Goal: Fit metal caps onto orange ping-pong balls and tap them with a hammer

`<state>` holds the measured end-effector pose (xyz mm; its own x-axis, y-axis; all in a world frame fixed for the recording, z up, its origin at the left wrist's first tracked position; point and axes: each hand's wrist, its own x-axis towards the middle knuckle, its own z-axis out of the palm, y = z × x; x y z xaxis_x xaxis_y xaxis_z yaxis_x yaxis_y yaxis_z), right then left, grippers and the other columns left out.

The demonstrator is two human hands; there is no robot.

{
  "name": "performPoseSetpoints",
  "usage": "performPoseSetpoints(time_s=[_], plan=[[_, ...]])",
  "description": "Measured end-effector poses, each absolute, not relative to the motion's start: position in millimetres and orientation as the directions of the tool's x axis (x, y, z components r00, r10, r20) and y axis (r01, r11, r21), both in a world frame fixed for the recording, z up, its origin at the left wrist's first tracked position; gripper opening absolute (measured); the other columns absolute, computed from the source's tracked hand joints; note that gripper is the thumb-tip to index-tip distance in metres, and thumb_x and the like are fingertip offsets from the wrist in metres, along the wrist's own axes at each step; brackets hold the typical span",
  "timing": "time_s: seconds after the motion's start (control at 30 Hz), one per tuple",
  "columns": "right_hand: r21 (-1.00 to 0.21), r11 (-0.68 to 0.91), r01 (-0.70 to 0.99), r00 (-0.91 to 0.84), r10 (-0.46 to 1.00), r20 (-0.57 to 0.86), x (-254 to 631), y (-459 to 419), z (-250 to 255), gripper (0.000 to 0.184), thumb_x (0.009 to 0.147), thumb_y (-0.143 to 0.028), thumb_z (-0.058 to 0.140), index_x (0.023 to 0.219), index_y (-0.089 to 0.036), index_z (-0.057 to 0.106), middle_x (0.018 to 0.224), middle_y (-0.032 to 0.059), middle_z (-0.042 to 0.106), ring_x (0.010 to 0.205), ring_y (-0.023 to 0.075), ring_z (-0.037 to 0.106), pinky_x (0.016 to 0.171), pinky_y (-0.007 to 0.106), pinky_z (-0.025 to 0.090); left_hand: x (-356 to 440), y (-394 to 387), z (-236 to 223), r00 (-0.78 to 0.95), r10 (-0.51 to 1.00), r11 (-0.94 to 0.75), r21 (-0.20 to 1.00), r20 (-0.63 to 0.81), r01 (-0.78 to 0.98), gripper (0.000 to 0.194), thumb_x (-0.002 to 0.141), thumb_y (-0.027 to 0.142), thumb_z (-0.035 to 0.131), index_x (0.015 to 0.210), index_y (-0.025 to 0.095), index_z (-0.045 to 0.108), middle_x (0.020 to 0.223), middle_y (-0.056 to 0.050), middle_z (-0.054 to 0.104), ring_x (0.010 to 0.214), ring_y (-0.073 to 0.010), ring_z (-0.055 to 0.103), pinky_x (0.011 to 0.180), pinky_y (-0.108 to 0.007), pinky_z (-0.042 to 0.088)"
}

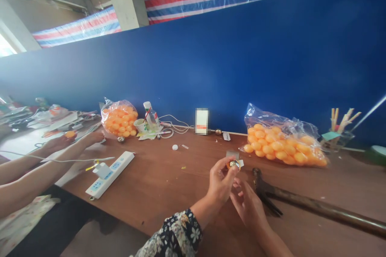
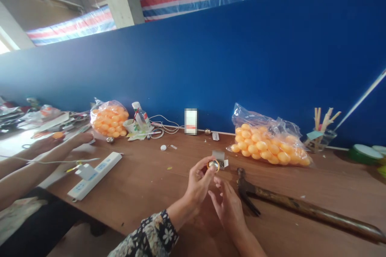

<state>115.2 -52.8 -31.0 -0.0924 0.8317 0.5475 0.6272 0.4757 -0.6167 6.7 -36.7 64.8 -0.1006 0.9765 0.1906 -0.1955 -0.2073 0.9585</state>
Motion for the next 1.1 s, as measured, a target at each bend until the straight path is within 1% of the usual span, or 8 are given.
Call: performPoseSetpoints(time_s=[0.07, 0.13, 0.27, 0.37, 0.5, 0.7, 0.9, 1.1], plan=[[-0.624, 0.473, 0.621, -0.084, 0.833, 0.547, 115, -53, -29, 0.028, 0.087, -0.033, 0.050, 0.111, -0.019, 0.053, 0.093, 0.0108, 0.067, 0.077, 0.0211, 0.067, 0.060, 0.031, 0.056, 9, -27, 63, -0.138, 0.967, -0.238, 0.956, 0.216, -0.172, 0.037, 0.080, 0.043, 0.060, 0.105, 0.015, 0.065, 0.088, -0.007, 0.065, 0.072, -0.0136, 0.060, 0.070, -0.026, 0.051], [-0.642, 0.457, 0.615, -0.081, 0.847, 0.525, 116, -53, -26, 0.028, 0.087, -0.032, 0.051, 0.111, -0.019, 0.053, 0.095, 0.0108, 0.066, 0.079, 0.0215, 0.067, 0.060, 0.031, 0.057, 6, -17, 55, -0.248, 0.937, -0.287, 0.948, 0.247, -0.141, 0.036, 0.083, 0.044, 0.055, 0.105, 0.016, 0.062, 0.096, -0.007, 0.063, 0.070, -0.0117, 0.058, 0.066, -0.023, 0.050], [-0.646, 0.480, 0.593, -0.117, 0.846, 0.521, 117, -54, -20, 0.028, 0.087, -0.025, 0.050, 0.115, -0.019, 0.052, 0.103, 0.0110, 0.065, 0.088, 0.0215, 0.066, 0.070, 0.033, 0.057, -10, 1, 32, -0.437, 0.864, -0.331, 0.936, 0.250, -0.117, 0.033, 0.087, 0.048, 0.046, 0.097, 0.019, 0.056, 0.078, 0.001, 0.054, 0.050, -0.0059, 0.047, 0.050, -0.019, 0.044], [-0.632, 0.482, 0.607, -0.109, 0.838, 0.535, 116, -55, -19, 0.028, 0.087, -0.023, 0.050, 0.114, -0.019, 0.052, 0.103, 0.0107, 0.065, 0.088, 0.0217, 0.066, 0.073, 0.034, 0.057, -19, 10, 23, -0.435, 0.878, -0.287, 0.947, 0.199, -0.146, 0.038, 0.087, 0.053, 0.041, 0.093, 0.019, 0.054, 0.067, 0.004, 0.048, 0.045, -0.0061, 0.043, 0.044, -0.018, 0.041], [-0.635, 0.470, 0.614, -0.121, 0.850, 0.513, 115, -55, -17, 0.028, 0.086, -0.020, 0.050, 0.114, -0.019, 0.051, 0.104, 0.0100, 0.065, 0.090, 0.0214, 0.066, 0.075, 0.034, 0.058, -18, 13, 20, -0.368, 0.920, -0.221, 0.956, 0.138, -0.195, 0.048, 0.086, 0.060, 0.035, 0.091, 0.017, 0.057, 0.055, 0.004, 0.047, 0.044, -0.0088, 0.046, 0.045, -0.020, 0.042], [-0.643, 0.462, 0.611, -0.123, 0.857, 0.500, 115, -55, -13, 0.029, 0.086, -0.019, 0.050, 0.115, -0.019, 0.051, 0.105, 0.0105, 0.065, 0.094, 0.0221, 0.065, 0.079, 0.036, 0.057, -11, 11, 14, -0.262, 0.955, -0.203, 0.947, 0.135, -0.250, 0.044, 0.086, 0.052, 0.040, 0.095, 0.015, 0.061, 0.065, 0.000, 0.054, 0.050, -0.0105, 0.051, 0.048, -0.023, 0.047], [-0.632, 0.459, 0.625, -0.098, 0.849, 0.519, 112, -57, -11, 0.028, 0.085, -0.019, 0.050, 0.113, -0.020, 0.054, 0.104, 0.0100, 0.066, 0.092, 0.0220, 0.066, 0.076, 0.035, 0.057, -9, 13, 17, -0.201, 0.973, -0.159, 0.956, 0.110, -0.245, 0.039, 0.083, 0.044, 0.042, 0.099, 0.015, 0.063, 0.069, -0.002, 0.060, 0.054, -0.0124, 0.054, 0.054, -0.026, 0.049], [-0.549, 0.487, 0.679, -0.143, 0.821, 0.552, 128, -50, 25, 0.028, 0.086, -0.018, 0.050, 0.113, -0.020, 0.054, 0.099, 0.0077, 0.066, 0.093, 0.0205, 0.063, 0.082, 0.033, 0.053, -8, 23, 14, -0.302, 0.947, -0.167, 0.972, 0.113, -0.162, 0.040, 0.078, 0.047, 0.055, 0.103, 0.017, 0.061, 0.071, 0.000, 0.060, 0.059, -0.0121, 0.056, 0.061, -0.026, 0.049]])
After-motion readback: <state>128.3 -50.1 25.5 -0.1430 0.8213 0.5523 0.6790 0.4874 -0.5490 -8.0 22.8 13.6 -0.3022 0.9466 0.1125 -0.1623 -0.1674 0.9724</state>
